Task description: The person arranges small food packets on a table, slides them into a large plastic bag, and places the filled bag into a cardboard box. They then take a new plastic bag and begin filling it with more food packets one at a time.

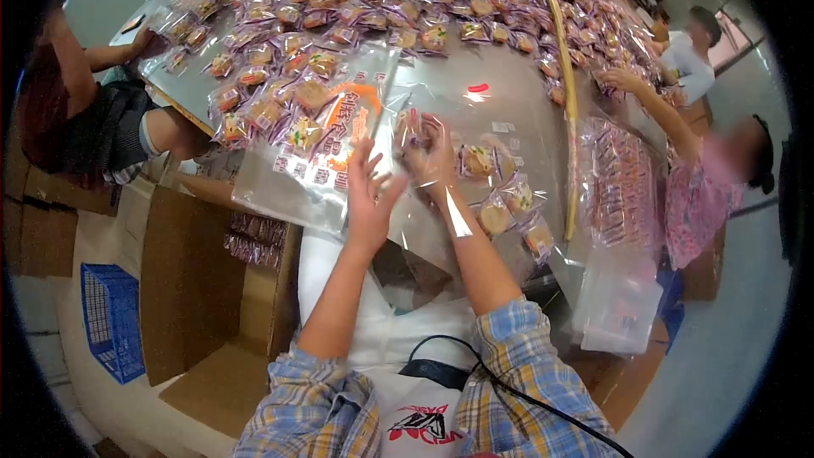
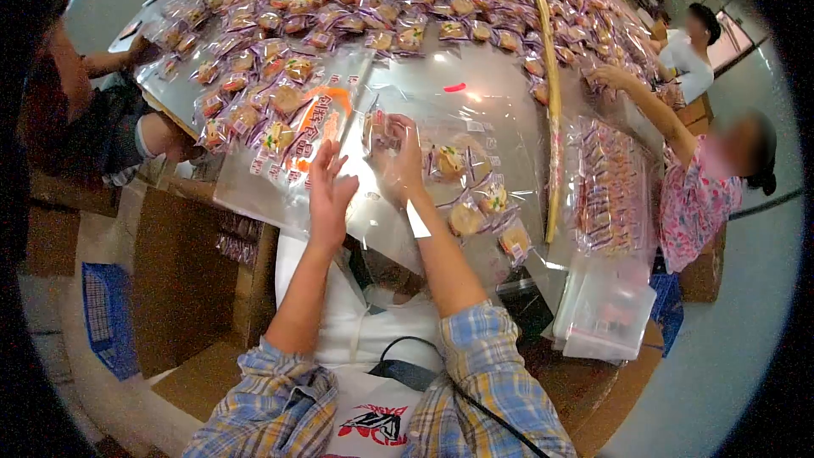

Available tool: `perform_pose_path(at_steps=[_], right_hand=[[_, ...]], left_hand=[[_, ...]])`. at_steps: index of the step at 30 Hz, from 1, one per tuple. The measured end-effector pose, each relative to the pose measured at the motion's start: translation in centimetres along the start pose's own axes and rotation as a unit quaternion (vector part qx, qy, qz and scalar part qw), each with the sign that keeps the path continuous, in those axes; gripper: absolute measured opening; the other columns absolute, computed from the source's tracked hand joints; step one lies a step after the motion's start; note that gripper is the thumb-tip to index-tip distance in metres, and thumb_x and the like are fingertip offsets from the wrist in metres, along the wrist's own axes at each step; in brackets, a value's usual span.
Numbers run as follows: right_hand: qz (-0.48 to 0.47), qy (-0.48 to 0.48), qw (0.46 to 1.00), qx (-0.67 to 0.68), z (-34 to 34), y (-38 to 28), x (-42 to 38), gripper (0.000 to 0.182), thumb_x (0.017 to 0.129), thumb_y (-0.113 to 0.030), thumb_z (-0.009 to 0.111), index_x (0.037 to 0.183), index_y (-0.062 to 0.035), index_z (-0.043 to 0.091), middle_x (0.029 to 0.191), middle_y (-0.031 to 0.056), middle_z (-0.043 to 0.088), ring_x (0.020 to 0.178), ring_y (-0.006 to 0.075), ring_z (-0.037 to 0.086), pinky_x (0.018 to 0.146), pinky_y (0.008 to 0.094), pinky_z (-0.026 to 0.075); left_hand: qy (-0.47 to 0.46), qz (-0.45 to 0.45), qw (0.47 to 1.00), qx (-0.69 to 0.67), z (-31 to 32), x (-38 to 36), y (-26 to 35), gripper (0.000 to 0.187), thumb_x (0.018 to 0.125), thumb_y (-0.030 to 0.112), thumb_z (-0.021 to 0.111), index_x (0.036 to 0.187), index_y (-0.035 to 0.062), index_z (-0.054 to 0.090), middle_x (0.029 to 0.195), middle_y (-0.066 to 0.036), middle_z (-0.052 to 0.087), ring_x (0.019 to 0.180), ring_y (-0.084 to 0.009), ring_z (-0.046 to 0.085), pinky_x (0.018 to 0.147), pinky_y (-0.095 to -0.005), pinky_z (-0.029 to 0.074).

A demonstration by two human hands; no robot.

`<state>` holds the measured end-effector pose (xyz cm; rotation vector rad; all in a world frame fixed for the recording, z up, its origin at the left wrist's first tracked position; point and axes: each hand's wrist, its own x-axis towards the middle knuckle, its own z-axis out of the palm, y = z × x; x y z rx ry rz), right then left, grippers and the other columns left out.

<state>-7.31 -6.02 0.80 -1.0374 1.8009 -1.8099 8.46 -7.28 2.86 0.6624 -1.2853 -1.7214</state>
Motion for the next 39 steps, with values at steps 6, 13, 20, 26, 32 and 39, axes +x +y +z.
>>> perform_pose_path(at_steps=[6,13,20,26,32,39], right_hand=[[-0.048,0.031,0.998,0.015,0.4,1.4,2.1,0.053,0.089,-0.010,0.076,0.140,-0.0106,0.065,0.118,0.0169,0.067,0.099,0.0288,0.068,0.091,0.0396,0.055],[-0.144,0.017,0.934,-0.328,-1.3,0.6,3.6,0.055,0.093,-0.023,0.072,0.146,-0.0128,0.062,0.130,0.0238,0.067,0.113,0.0408,0.068,0.097,0.0455,0.054],[-0.046,0.002,0.912,-0.408,-2.1,-0.4,5.4,0.061,0.096,-0.043,0.067,0.149,-0.0134,0.059,0.133,0.0238,0.065,0.116,0.0434,0.066,0.096,0.0507,0.054],[-0.115,0.029,0.931,-0.346,-3.0,1.3,4.5,0.063,0.094,-0.033,0.072,0.149,-0.0106,0.052,0.129,0.0218,0.067,0.115,0.0435,0.065,0.098,0.0518,0.052],[-0.184,0.012,0.930,-0.317,-3.2,0.7,4.0,0.045,0.093,-0.020,0.068,0.137,-0.0097,0.064,0.129,0.0190,0.068,0.113,0.0407,0.063,0.100,0.0495,0.049],[-0.201,0.067,0.928,-0.307,-2.9,3.2,4.4,0.064,0.092,-0.020,0.070,0.154,-0.0140,0.053,0.105,0.0169,0.066,0.097,0.0371,0.062,0.082,0.0505,0.049]], left_hand=[[-0.010,-0.062,0.997,0.045,3.9,5.9,-2.7,0.104,0.094,0.034,0.080,0.163,-0.0066,0.016,0.161,-0.026,0.036,0.147,-0.0347,0.043,0.117,-0.0420,0.041],[-0.060,-0.058,0.994,0.069,4.8,4.3,-1.5,0.080,0.106,0.021,0.063,0.166,-0.0056,0.016,0.167,-0.022,0.037,0.151,-0.0266,0.042,0.122,-0.0348,0.035],[-0.104,0.103,0.964,0.223,3.5,4.2,-4.2,0.054,0.106,0.011,0.057,0.156,-0.0050,0.043,0.144,-0.023,0.063,0.122,-0.0241,0.067,0.099,-0.0348,0.054],[0.059,0.123,0.975,0.176,4.2,8.2,-5.1,0.064,0.102,0.019,0.068,0.156,-0.0034,0.042,0.145,-0.021,0.058,0.124,-0.0280,0.064,0.095,-0.0348,0.058],[-0.045,0.060,0.986,0.150,4.3,10.1,-4.0,0.072,0.100,0.018,0.068,0.161,-0.0033,0.035,0.160,-0.021,0.045,0.140,-0.0242,0.052,0.109,-0.0373,0.050],[-0.090,0.181,0.930,0.308,5.0,9.1,-4.3,0.071,0.098,0.027,0.070,0.157,-0.0020,0.044,0.165,-0.026,0.039,0.151,-0.0366,0.041,0.124,-0.0440,0.033]])
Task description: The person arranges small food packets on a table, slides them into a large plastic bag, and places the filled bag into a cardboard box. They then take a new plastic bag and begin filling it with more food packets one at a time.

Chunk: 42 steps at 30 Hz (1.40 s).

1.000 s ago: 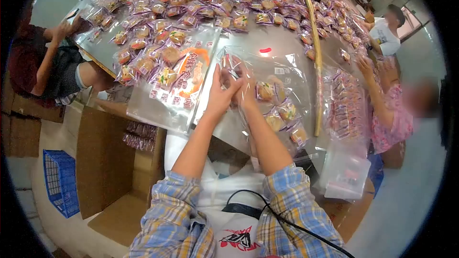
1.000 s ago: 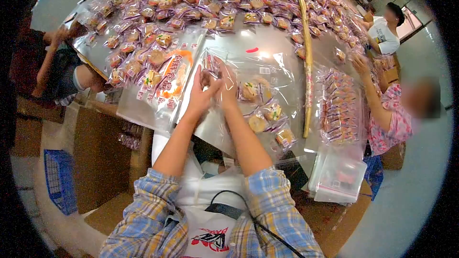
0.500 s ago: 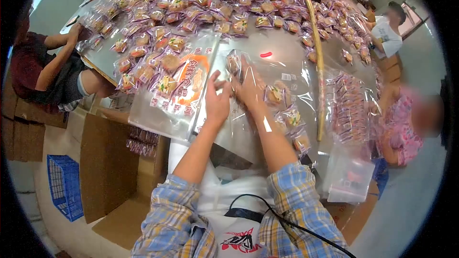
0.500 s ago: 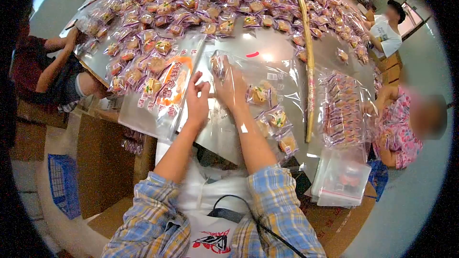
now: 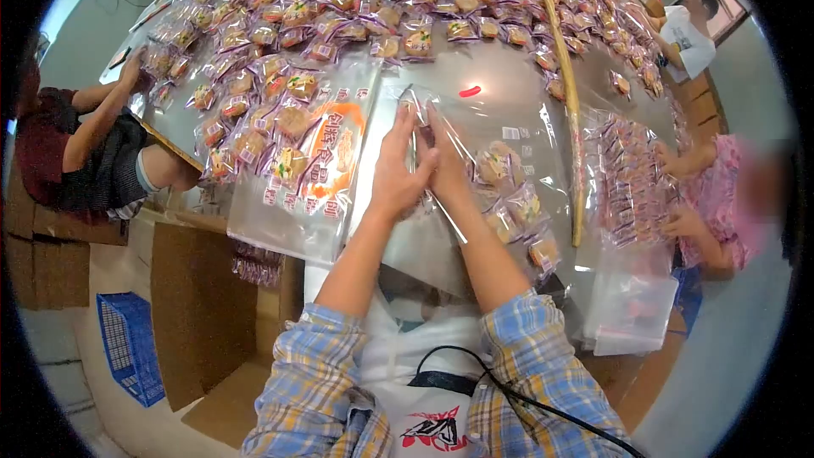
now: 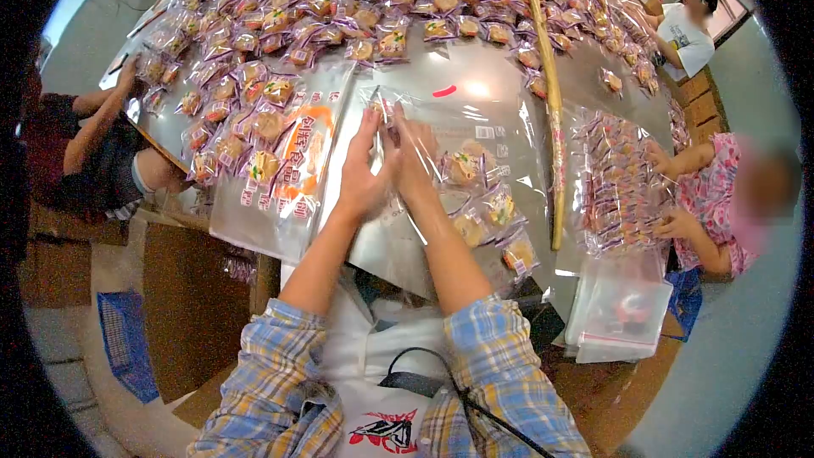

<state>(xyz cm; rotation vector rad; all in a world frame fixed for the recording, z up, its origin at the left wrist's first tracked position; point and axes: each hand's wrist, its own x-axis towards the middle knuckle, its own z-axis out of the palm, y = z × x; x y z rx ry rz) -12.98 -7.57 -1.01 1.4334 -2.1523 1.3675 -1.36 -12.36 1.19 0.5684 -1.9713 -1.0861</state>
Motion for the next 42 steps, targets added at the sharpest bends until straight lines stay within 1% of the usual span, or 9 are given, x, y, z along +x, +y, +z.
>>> perform_pose_path(at_steps=[11,12,15,17,22,25,30,39,42], right_hand=[[-0.055,-0.032,0.997,-0.045,-0.3,0.7,0.8,0.053,0.088,-0.022,0.070,0.140,-0.0131,0.063,0.119,0.0146,0.070,0.100,0.0383,0.066,0.088,0.0503,0.052],[-0.083,-0.018,0.995,-0.052,-0.3,0.7,1.1,0.053,0.087,-0.020,0.071,0.139,-0.0130,0.063,0.119,0.0132,0.069,0.102,0.0373,0.066,0.089,0.0499,0.052],[-0.103,-0.023,0.993,-0.059,-0.7,1.0,0.9,0.056,0.084,-0.014,0.070,0.139,-0.0135,0.063,0.128,0.0097,0.068,0.109,0.0336,0.065,0.094,0.0484,0.050],[-0.100,-0.046,0.994,-0.018,-0.4,1.5,1.0,0.058,0.084,-0.013,0.070,0.141,-0.0141,0.062,0.132,0.0104,0.067,0.110,0.0331,0.066,0.094,0.0491,0.049],[0.092,-0.042,0.978,0.185,-2.0,-0.8,2.0,0.038,0.097,-0.018,0.069,0.133,-0.0063,0.068,0.104,0.0201,0.075,0.101,0.0379,0.069,0.089,0.0455,0.054],[0.177,-0.042,0.978,0.100,-2.3,-1.3,2.1,0.036,0.096,-0.021,0.072,0.129,-0.0075,0.069,0.113,0.0195,0.072,0.103,0.0376,0.069,0.088,0.0451,0.054],[0.108,-0.045,0.987,0.110,-0.9,0.2,0.5,0.049,0.091,-0.031,0.078,0.134,-0.0117,0.064,0.128,0.0133,0.065,0.120,0.0346,0.061,0.103,0.0483,0.045],[0.086,-0.015,0.991,0.099,-0.6,1.6,0.3,0.032,0.088,-0.019,0.075,0.116,-0.0091,0.064,0.106,0.0127,0.067,0.101,0.0335,0.063,0.092,0.0452,0.047],[0.027,-0.006,0.994,0.102,-0.4,2.1,0.1,0.033,0.084,-0.015,0.078,0.112,-0.0088,0.063,0.098,0.0127,0.066,0.091,0.0328,0.062,0.086,0.0450,0.049]], left_hand=[[0.049,-0.042,0.995,-0.079,0.8,0.5,-1.3,0.066,0.106,0.038,0.058,0.157,-0.0014,0.043,0.163,-0.027,0.041,0.149,-0.0406,0.042,0.123,-0.0452,0.033],[0.022,-0.052,0.997,-0.061,0.4,0.4,-1.2,0.064,0.104,0.018,0.055,0.161,-0.0034,0.035,0.163,-0.022,0.043,0.146,-0.0284,0.048,0.118,-0.0373,0.039],[0.021,-0.053,0.997,-0.051,0.5,0.5,-1.2,0.065,0.104,0.019,0.055,0.161,-0.0043,0.034,0.162,-0.021,0.044,0.144,-0.0276,0.049,0.119,-0.0368,0.038],[0.037,-0.053,0.995,-0.072,0.8,0.3,-1.5,0.074,0.104,0.043,0.060,0.159,-0.0019,0.040,0.164,-0.027,0.039,0.150,-0.0405,0.041,0.122,-0.0444,0.034],[0.048,-0.062,0.992,-0.103,0.5,0.3,-1.0,0.076,0.103,0.042,0.063,0.160,-0.0021,0.038,0.165,-0.026,0.039,0.147,-0.0387,0.046,0.116,-0.0444,0.043],[0.051,-0.092,0.989,-0.103,0.4,0.3,-0.9,0.076,0.102,0.038,0.067,0.160,-0.0026,0.037,0.152,-0.029,0.052,0.136,-0.0387,0.057,0.109,-0.0431,0.049],[0.064,-0.129,0.982,-0.119,1.1,1.1,-1.0,0.072,0.104,0.034,0.063,0.160,-0.0031,0.036,0.118,-0.025,0.072,0.108,-0.0337,0.072,0.102,-0.0400,0.052],[0.087,-0.146,0.973,-0.153,1.5,1.1,-1.4,0.067,0.101,0.011,0.054,0.162,-0.0016,0.032,0.158,-0.029,0.047,0.145,-0.0375,0.051,0.117,-0.0394,0.040],[0.103,-0.142,0.972,-0.157,1.6,1.2,-1.8,0.066,0.101,0.011,0.054,0.163,0.0027,0.034,0.141,-0.025,0.062,0.124,-0.0323,0.065,0.105,-0.0390,0.048]])
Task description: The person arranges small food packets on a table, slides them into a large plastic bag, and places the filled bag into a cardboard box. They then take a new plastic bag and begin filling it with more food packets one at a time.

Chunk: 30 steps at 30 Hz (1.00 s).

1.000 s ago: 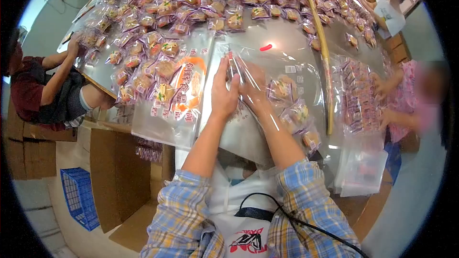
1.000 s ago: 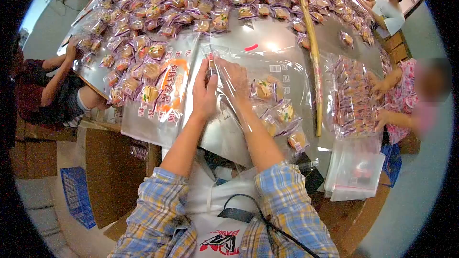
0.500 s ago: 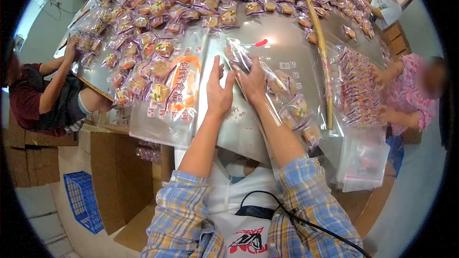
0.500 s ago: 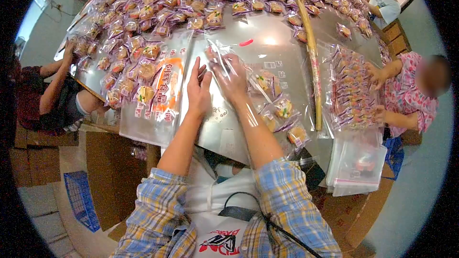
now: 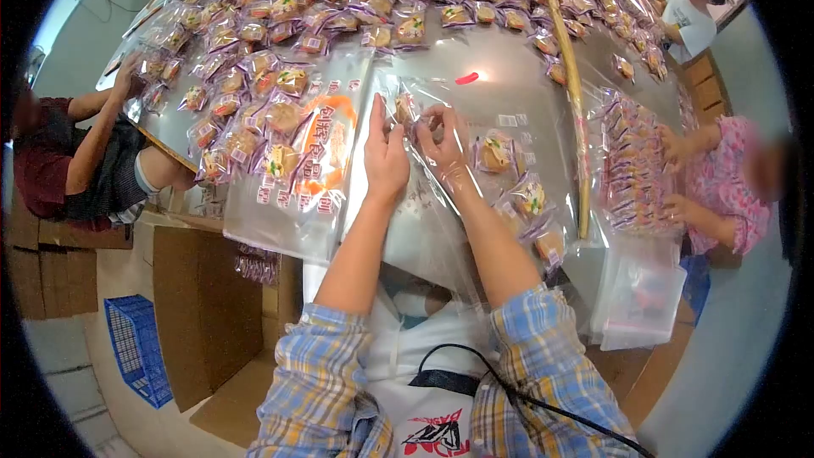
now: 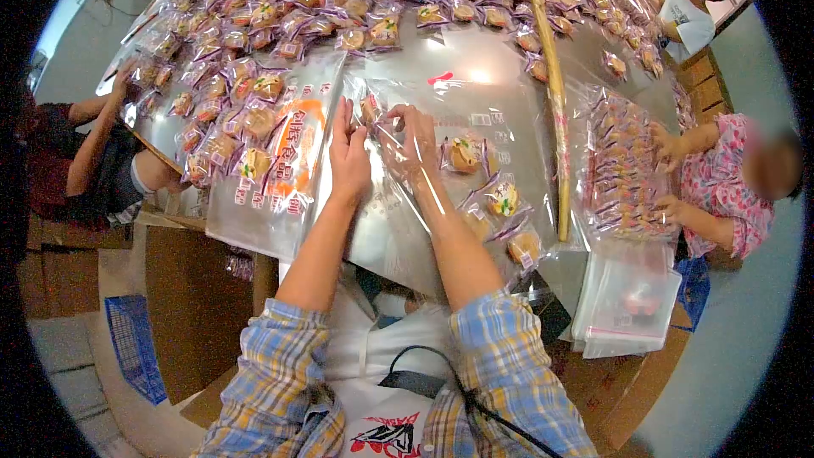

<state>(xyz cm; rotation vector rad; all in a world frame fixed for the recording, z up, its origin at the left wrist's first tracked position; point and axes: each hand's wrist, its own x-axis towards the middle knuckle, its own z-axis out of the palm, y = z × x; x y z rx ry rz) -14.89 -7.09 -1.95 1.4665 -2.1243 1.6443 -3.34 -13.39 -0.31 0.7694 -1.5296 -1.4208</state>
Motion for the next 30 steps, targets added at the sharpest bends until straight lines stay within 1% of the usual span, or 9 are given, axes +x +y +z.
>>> perform_pose_path(at_steps=[3,8,11,15,18,21,25,26,30], right_hand=[[0.126,-0.017,0.987,0.102,0.4,0.3,-0.3,0.034,0.084,-0.016,0.079,0.112,-0.0084,0.061,0.094,0.0126,0.066,0.087,0.0306,0.063,0.080,0.0428,0.051],[0.138,-0.052,0.979,0.144,-0.4,-2.3,0.2,0.034,0.089,-0.014,0.076,0.118,-0.0048,0.060,0.099,0.0157,0.075,0.092,0.0320,0.077,0.082,0.0408,0.060],[0.043,-0.028,0.995,0.089,-0.1,-1.5,0.2,0.036,0.093,-0.014,0.073,0.126,-0.0070,0.062,0.102,0.0148,0.076,0.093,0.0333,0.077,0.082,0.0408,0.061],[0.051,-0.077,0.995,0.046,0.0,-0.9,0.6,0.052,0.088,-0.005,0.075,0.139,-0.0128,0.064,0.116,0.0152,0.072,0.102,0.0274,0.072,0.084,0.0366,0.058],[0.003,-0.081,0.994,-0.067,-0.5,-1.5,0.6,0.054,0.092,-0.013,0.066,0.145,-0.0122,0.059,0.123,0.0167,0.069,0.121,0.0389,0.062,0.099,0.0460,0.054],[-0.038,-0.119,0.989,-0.081,-0.4,-1.7,1.0,0.060,0.091,-0.014,0.065,0.151,-0.0161,0.057,0.121,0.0143,0.068,0.114,0.0389,0.062,0.096,0.0461,0.054],[-0.075,-0.111,0.982,-0.131,-0.1,-2.0,1.2,0.065,0.090,-0.014,0.064,0.154,-0.0116,0.051,0.120,0.0144,0.069,0.104,0.0373,0.063,0.094,0.0458,0.054],[-0.101,-0.118,0.983,-0.102,-0.5,-2.0,1.3,0.065,0.092,-0.014,0.062,0.155,-0.0041,0.047,0.121,0.0158,0.069,0.104,0.0388,0.063,0.093,0.0470,0.054],[0.021,-0.169,0.980,-0.103,-1.3,-3.2,1.1,0.061,0.094,-0.015,0.061,0.152,0.0012,0.049,0.124,0.0216,0.067,0.112,0.0402,0.061,0.098,0.0478,0.052]], left_hand=[[-0.010,-0.033,0.999,0.010,-0.3,0.1,0.3,0.065,0.101,0.014,0.056,0.163,0.0053,0.036,0.127,-0.022,0.068,0.108,-0.0284,0.068,0.095,-0.0384,0.051],[-0.013,-0.005,0.999,0.045,-0.1,-0.3,0.6,0.067,0.102,0.026,0.060,0.162,0.0066,0.038,0.119,-0.022,0.073,0.102,-0.0310,0.073,0.092,-0.0393,0.055],[-0.026,-0.009,0.996,0.087,-0.2,-0.5,1.2,0.069,0.101,0.028,0.062,0.162,0.0051,0.038,0.126,-0.024,0.071,0.109,-0.0342,0.072,0.096,-0.0403,0.054],[-0.052,-0.009,0.990,0.127,-0.4,-0.6,1.5,0.074,0.100,0.030,0.064,0.163,0.0036,0.035,0.138,-0.026,0.063,0.124,-0.0355,0.065,0.101,-0.0415,0.052],[-0.040,0.053,0.982,0.179,-0.2,-0.5,0.5,0.076,0.100,0.030,0.064,0.164,0.0042,0.032,0.152,-0.026,0.051,0.140,-0.0361,0.053,0.107,-0.0435,0.049],[0.001,0.129,0.962,0.242,-0.2,-0.4,-0.3,0.074,0.100,0.031,0.064,0.164,0.0068,0.034,0.160,-0.024,0.041,0.147,-0.0376,0.043,0.112,-0.0450,0.046],[-0.016,0.089,0.981,0.171,-0.2,-0.5,1.2,0.063,0.101,0.031,0.063,0.158,0.0099,0.047,0.163,-0.023,0.038,0.148,-0.0391,0.042,0.116,-0.0450,0.043],[-0.023,0.089,0.981,0.173,-0.1,-0.4,1.4,0.060,0.102,0.031,0.063,0.157,0.0105,0.049,0.163,-0.023,0.038,0.147,-0.0391,0.043,0.115,-0.0449,0.044],[-0.029,0.085,0.977,0.191,0.3,-0.6,1.9,0.052,0.104,0.033,0.059,0.152,0.0141,0.057,0.163,-0.018,0.040,0.145,-0.0359,0.046,0.113,-0.0429,0.046]])
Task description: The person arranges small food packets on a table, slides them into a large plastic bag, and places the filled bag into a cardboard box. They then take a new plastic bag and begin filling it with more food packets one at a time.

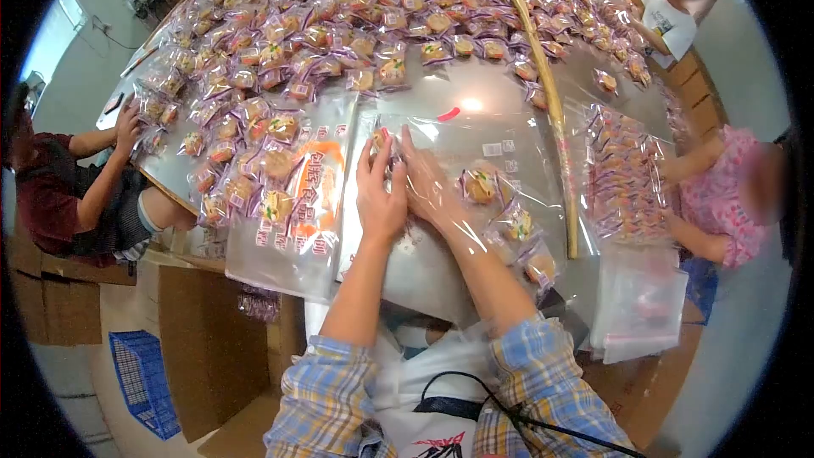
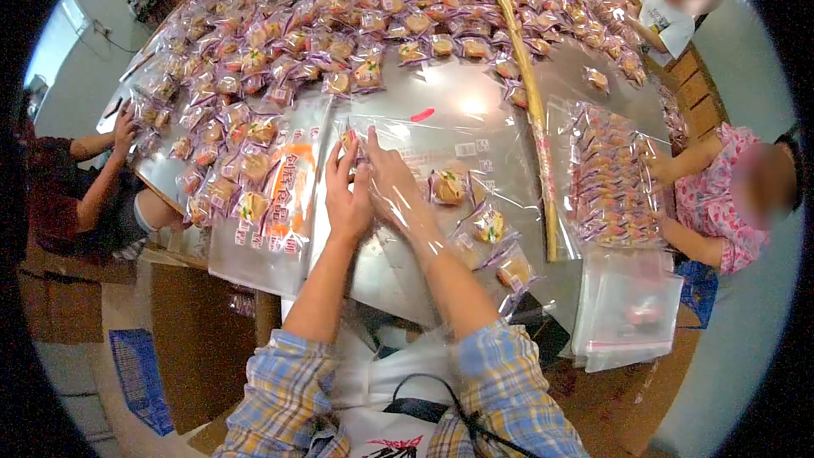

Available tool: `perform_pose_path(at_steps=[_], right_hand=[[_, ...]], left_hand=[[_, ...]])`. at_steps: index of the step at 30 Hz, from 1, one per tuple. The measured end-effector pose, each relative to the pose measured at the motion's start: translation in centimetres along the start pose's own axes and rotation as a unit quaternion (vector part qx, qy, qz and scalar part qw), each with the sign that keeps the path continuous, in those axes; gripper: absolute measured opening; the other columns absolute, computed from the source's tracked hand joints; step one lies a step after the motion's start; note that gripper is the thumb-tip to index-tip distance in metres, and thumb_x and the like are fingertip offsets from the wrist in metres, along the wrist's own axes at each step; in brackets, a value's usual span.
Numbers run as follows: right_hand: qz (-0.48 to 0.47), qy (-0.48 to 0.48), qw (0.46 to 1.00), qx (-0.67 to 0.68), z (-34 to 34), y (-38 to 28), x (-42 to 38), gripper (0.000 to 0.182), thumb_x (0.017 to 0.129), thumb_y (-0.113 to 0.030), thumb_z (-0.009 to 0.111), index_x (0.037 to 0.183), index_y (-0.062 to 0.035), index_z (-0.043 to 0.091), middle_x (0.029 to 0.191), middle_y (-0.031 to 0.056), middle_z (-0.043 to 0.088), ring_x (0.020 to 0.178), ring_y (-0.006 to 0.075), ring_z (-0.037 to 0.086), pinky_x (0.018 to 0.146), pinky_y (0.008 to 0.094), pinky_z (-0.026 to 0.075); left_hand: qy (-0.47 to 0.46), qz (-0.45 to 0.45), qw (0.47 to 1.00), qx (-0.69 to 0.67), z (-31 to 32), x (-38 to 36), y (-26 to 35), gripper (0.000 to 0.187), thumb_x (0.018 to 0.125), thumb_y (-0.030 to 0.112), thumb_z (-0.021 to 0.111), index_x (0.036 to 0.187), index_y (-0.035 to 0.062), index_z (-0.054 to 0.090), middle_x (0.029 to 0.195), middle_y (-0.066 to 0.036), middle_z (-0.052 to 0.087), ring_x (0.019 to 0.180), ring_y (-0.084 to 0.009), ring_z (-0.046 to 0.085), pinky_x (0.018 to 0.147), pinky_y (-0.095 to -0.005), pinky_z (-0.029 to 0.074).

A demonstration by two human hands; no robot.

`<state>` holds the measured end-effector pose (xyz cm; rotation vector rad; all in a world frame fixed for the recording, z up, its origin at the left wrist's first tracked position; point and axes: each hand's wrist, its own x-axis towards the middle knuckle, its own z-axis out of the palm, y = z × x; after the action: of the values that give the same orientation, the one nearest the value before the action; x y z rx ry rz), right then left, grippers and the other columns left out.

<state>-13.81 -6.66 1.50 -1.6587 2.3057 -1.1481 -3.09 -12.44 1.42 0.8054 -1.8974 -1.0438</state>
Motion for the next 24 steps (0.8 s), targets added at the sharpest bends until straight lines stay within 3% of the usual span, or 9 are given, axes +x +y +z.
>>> perform_pose_path(at_steps=[1,3,7,8,12,15,18,20,24], right_hand=[[0.012,-0.028,0.999,-0.040,-0.6,-0.3,-0.2,0.059,0.094,-0.014,0.060,0.149,0.0017,0.051,0.127,0.0237,0.065,0.116,0.0405,0.059,0.102,0.0479,0.050],[-0.099,0.069,0.988,-0.096,-2.3,-1.1,-1.5,0.057,0.092,-0.013,0.060,0.147,-0.0004,0.054,0.132,0.0237,0.064,0.121,0.0396,0.058,0.105,0.0474,0.049],[-0.024,-0.036,0.952,-0.302,-6.5,-3.2,-4.2,0.052,0.088,-0.016,0.065,0.139,-0.0053,0.062,0.141,0.0192,0.060,0.130,0.0362,0.055,0.110,0.0501,0.044],[-0.050,0.012,0.962,-0.269,-6.3,-0.7,-5.3,0.056,0.086,-0.026,0.071,0.136,-0.0034,0.063,0.144,0.0201,0.057,0.133,0.0388,0.052,0.115,0.0526,0.040],[0.164,0.038,0.947,-0.274,-8.1,-1.3,-7.7,0.076,0.082,-0.044,0.078,0.140,0.0009,0.059,0.147,0.0232,0.053,0.134,0.0426,0.051,0.116,0.0538,0.038],[0.224,0.012,0.937,-0.269,-8.4,-0.1,-8.3,0.080,0.083,-0.041,0.079,0.146,-0.0004,0.054,0.149,0.0256,0.051,0.133,0.0430,0.051,0.115,0.0522,0.040],[0.181,-0.021,0.956,-0.229,-9.4,-0.1,-8.1,0.081,0.082,-0.026,0.082,0.151,-0.0011,0.048,0.151,0.0269,0.049,0.132,0.0443,0.052,0.114,0.0509,0.042],[0.132,0.034,0.981,-0.136,-9.1,0.5,-7.8,0.084,0.080,-0.014,0.082,0.154,-0.0022,0.044,0.151,0.0271,0.048,0.131,0.0441,0.053,0.114,0.0510,0.043],[0.051,0.146,0.985,-0.078,-7.5,1.4,-6.7,0.079,0.082,-0.005,0.077,0.154,-0.0011,0.043,0.152,0.0257,0.048,0.137,0.0412,0.054,0.110,0.0493,0.048]], left_hand=[[-0.009,-0.008,1.000,0.001,-0.1,-0.2,0.2,0.052,0.105,0.035,0.059,0.152,0.0140,0.057,0.163,-0.017,0.040,0.146,-0.0339,0.045,0.112,-0.0416,0.047],[-0.001,-0.002,1.000,0.001,-0.1,0.1,0.3,0.051,0.106,0.037,0.058,0.151,0.0136,0.059,0.162,-0.016,0.042,0.137,-0.0319,0.055,0.105,-0.0401,0.051],[0.002,-0.006,1.000,0.010,0.0,-0.3,0.4,0.049,0.105,0.034,0.059,0.150,0.0144,0.060,0.160,-0.016,0.044,0.128,-0.0312,0.061,0.103,-0.0402,0.052],[-0.001,-0.018,1.000,0.000,-0.3,-0.3,1.1,0.048,0.104,0.033,0.060,0.149,0.0148,0.060,0.159,-0.017,0.045,0.128,-0.0329,0.060,0.105,-0.0417,0.051],[0.001,-0.024,1.000,0.002,-0.1,-0.3,1.1,0.047,0.104,0.032,0.061,0.148,0.0151,0.061,0.158,-0.018,0.046,0.130,-0.0341,0.059,0.108,-0.0433,0.049],[0.000,-0.033,0.999,-0.002,-0.1,-0.4,1.0,0.047,0.103,0.032,0.062,0.147,0.0149,0.062,0.157,-0.018,0.046,0.132,-0.0348,0.057,0.109,-0.0432,0.049],[0.005,-0.026,1.000,-0.001,0.1,-0.2,0.6,0.046,0.103,0.029,0.063,0.147,0.0150,0.062,0.158,-0.017,0.046,0.128,-0.0319,0.060,0.105,-0.0408,0.051],[0.014,-0.010,1.000,0.007,0.3,-0.2,0.2,0.045,0.103,0.025,0.063,0.147,0.0145,0.063,0.159,-0.013,0.046,0.117,-0.0255,0.067,0.096,-0.0359,0.056],[0.014,-0.024,1.000,-0.004,0.2,-0.2,0.4,0.045,0.102,0.024,0.065,0.145,0.0142,0.064,0.157,-0.013,0.048,0.124,-0.0263,0.064,0.097,-0.0364,0.055]])
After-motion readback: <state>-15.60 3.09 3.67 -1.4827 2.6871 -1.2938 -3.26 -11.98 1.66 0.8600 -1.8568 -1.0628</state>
